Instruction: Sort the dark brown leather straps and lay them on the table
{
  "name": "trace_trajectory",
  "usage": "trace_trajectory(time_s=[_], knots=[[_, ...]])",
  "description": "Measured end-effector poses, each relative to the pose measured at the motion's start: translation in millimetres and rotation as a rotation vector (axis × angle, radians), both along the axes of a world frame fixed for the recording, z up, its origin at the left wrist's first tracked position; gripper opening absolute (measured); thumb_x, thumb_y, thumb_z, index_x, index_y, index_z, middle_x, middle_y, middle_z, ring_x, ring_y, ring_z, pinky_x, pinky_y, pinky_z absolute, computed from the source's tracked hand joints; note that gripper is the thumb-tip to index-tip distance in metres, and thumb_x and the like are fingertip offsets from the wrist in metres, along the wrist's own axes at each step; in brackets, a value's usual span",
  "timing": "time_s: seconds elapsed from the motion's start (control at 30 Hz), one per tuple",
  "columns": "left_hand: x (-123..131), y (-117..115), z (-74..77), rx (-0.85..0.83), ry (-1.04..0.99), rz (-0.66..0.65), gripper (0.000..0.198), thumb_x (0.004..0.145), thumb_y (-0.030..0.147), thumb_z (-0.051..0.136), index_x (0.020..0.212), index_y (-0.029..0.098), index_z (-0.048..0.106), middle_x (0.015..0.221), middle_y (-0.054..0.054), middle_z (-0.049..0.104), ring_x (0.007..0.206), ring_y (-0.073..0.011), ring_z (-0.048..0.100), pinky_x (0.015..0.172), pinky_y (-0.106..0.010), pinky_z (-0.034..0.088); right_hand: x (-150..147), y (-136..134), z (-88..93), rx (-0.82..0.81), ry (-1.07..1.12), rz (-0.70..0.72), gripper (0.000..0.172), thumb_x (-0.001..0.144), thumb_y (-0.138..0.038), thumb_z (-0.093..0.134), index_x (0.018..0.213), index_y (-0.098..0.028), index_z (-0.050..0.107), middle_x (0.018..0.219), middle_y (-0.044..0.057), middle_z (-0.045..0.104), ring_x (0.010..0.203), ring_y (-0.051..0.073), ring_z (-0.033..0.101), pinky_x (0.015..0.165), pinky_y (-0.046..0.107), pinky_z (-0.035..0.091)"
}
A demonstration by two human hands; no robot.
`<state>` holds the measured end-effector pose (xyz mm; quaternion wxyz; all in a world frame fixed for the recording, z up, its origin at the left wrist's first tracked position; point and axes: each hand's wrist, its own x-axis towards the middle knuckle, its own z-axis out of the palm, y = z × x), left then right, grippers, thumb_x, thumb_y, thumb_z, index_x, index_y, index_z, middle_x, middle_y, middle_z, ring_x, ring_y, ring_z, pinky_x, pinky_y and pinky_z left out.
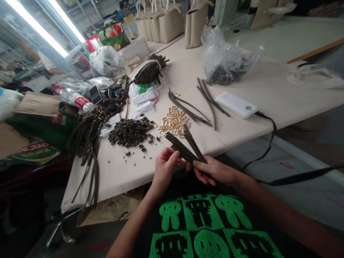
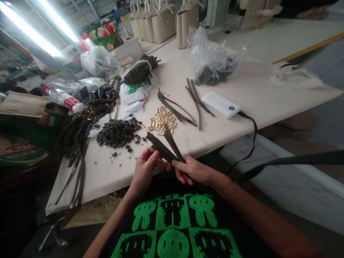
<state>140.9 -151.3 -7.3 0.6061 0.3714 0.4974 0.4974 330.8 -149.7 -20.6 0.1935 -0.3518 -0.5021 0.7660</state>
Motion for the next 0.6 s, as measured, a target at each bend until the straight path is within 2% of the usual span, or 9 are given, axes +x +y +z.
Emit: trace_trajectory(time_s=[0.1,0.2,0.4,0.5,0.6], knots=[[-2,-4,-1.3,-0.078,-0.041,-0.003,0.028,0.077,0.038,0.071,0.07,0.017,0.053,0.057,0.002,0.062,0.051,-0.008,0.057,0.054,-0.019,0.046,0,-3,-5.1,-0.07,0.087,-0.026,0.047,0.089,-0.058,0.056,0.101,-0.012,0.06,0.055,-0.002,0.061,0.034,0.005,0.042,0.033,0.017,0.025],[-2,-8,-3.5,-0.13,-0.088,-0.012,0.026,0.076,0.035,0.071,0.072,0.017,0.054,0.053,0.004,0.059,0.048,-0.0071,0.054,0.051,-0.018,0.043,-4,-6,-9.6,-0.106,0.155,-0.116,0.043,0.085,-0.054,0.065,0.1,-0.014,0.058,0.068,0.0,0.066,0.039,0.006,0.05,0.035,0.016,0.032],[2,-12,-6.4,-0.14,-0.136,-0.05,0.028,0.081,0.037,0.069,0.073,0.015,0.054,0.057,0.003,0.059,0.044,-0.0051,0.049,0.046,-0.017,0.038,-13,-9,-9.0,-0.044,0.22,-0.147,0.038,0.085,-0.05,0.067,0.091,-0.013,0.059,0.072,0.001,0.064,0.047,0.007,0.056,0.039,0.016,0.04],[2,-15,-7.2,-0.137,-0.209,-0.044,0.03,0.082,0.038,0.071,0.073,0.016,0.052,0.06,0.003,0.059,0.047,-0.0044,0.05,0.047,-0.016,0.039,-13,-10,-6.8,-0.046,0.244,-0.21,0.035,0.085,-0.048,0.067,0.091,-0.014,0.059,0.069,0.0,0.063,0.045,0.006,0.053,0.037,0.016,0.037],[3,-18,-8.1,-0.181,-0.277,-0.027,0.033,0.08,0.04,0.074,0.075,0.016,0.051,0.062,0.004,0.058,0.048,-0.0042,0.05,0.048,-0.015,0.039,-13,-11,-6.0,-0.1,0.252,-0.288,0.035,0.084,-0.048,0.067,0.092,-0.016,0.058,0.059,-0.005,0.057,0.037,0.004,0.041,0.033,0.016,0.027]])
